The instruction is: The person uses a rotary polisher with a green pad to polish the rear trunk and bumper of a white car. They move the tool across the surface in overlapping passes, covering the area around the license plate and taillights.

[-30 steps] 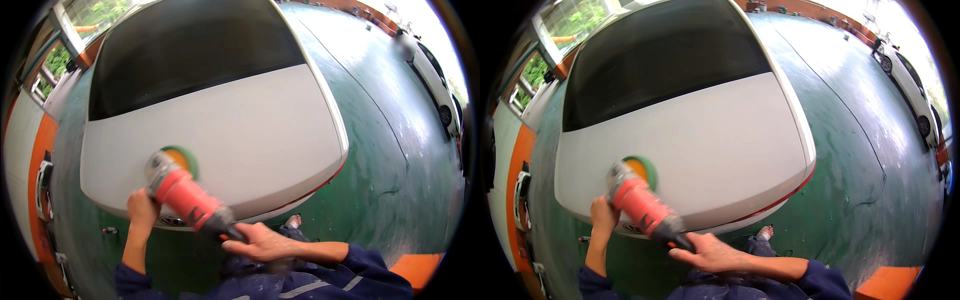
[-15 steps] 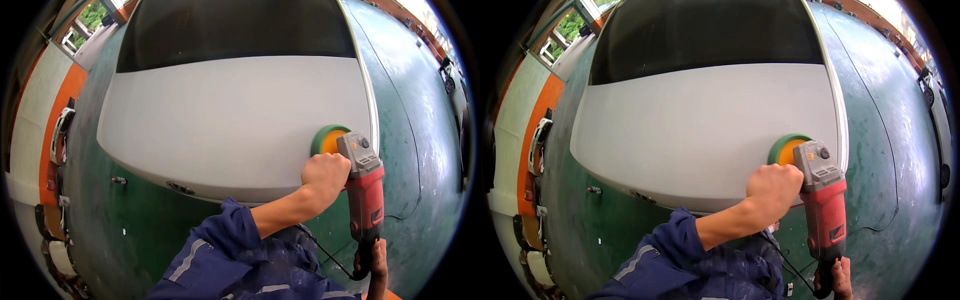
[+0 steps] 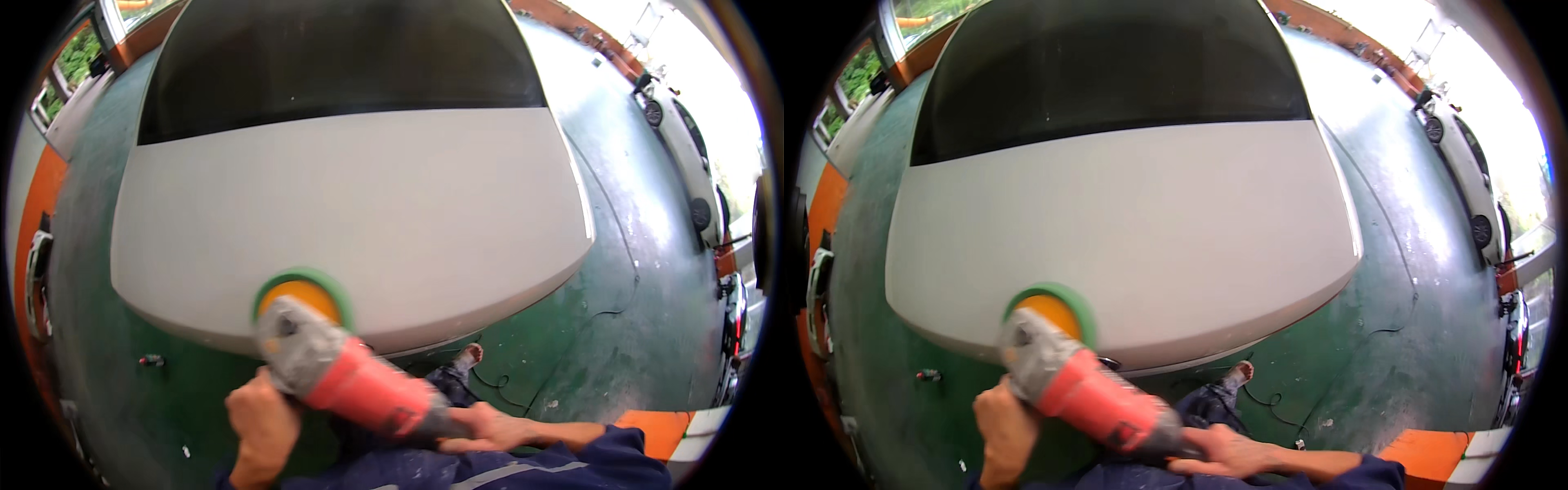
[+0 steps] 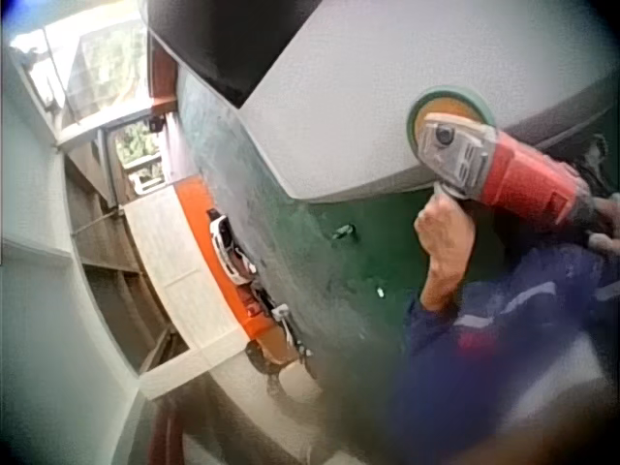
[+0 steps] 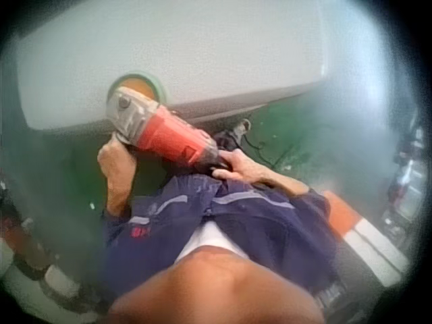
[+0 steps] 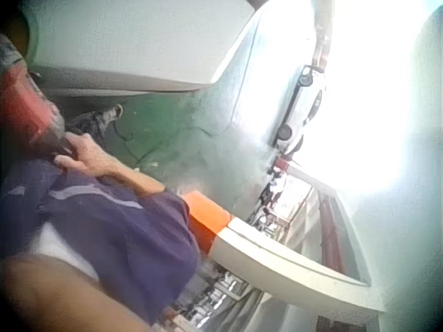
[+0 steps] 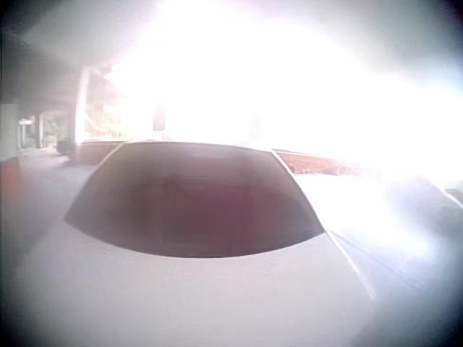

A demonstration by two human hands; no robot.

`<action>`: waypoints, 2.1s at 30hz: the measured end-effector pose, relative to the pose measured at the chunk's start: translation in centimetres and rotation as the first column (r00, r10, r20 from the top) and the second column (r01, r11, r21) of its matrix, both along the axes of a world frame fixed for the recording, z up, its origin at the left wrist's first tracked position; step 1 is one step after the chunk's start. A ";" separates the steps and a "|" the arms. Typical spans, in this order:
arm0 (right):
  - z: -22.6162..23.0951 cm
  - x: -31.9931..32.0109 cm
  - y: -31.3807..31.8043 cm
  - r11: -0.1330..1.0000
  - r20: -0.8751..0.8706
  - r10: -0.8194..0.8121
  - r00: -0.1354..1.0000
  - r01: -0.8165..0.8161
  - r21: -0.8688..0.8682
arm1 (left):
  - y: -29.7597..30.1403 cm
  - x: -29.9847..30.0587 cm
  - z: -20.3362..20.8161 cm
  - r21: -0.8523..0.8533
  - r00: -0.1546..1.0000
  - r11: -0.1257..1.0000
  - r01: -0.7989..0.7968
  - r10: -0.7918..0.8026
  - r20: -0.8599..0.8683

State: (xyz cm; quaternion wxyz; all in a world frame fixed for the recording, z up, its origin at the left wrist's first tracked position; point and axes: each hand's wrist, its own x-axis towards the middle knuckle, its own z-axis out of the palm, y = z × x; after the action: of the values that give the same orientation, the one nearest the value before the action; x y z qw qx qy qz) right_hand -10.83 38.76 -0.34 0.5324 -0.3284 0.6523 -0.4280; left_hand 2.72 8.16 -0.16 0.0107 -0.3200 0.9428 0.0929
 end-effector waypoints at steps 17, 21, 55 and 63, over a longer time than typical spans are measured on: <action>3.4 -0.6 -6.9 0.928 -0.071 -0.323 0.944 0.331 0.169 | -9.0 -11.0 1.8 -0.027 0.960 0.964 0.264 -0.266 -0.093; 3.9 -0.7 2.2 0.704 0.115 -0.705 0.699 0.673 0.225 | 0.2 -21.6 0.4 0.128 0.785 0.785 0.606 -0.565 -0.255; 1.9 5.1 -12.3 0.970 0.026 0.125 0.992 -0.128 0.208 | -11.0 6.5 -0.8 0.097 0.967 0.976 -0.195 0.208 -0.146; 1.5 4.3 0.7 0.974 -0.015 -0.141 0.990 0.141 0.176 | -1.1 -0.1 0.7 0.075 0.972 0.969 0.235 -0.236 0.003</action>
State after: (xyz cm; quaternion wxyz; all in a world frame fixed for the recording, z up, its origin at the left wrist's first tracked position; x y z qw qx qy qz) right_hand -6.51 39.45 1.18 0.5271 -0.2332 0.7099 -0.4047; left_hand 2.57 7.11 0.50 0.0390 -0.2059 0.9699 0.1242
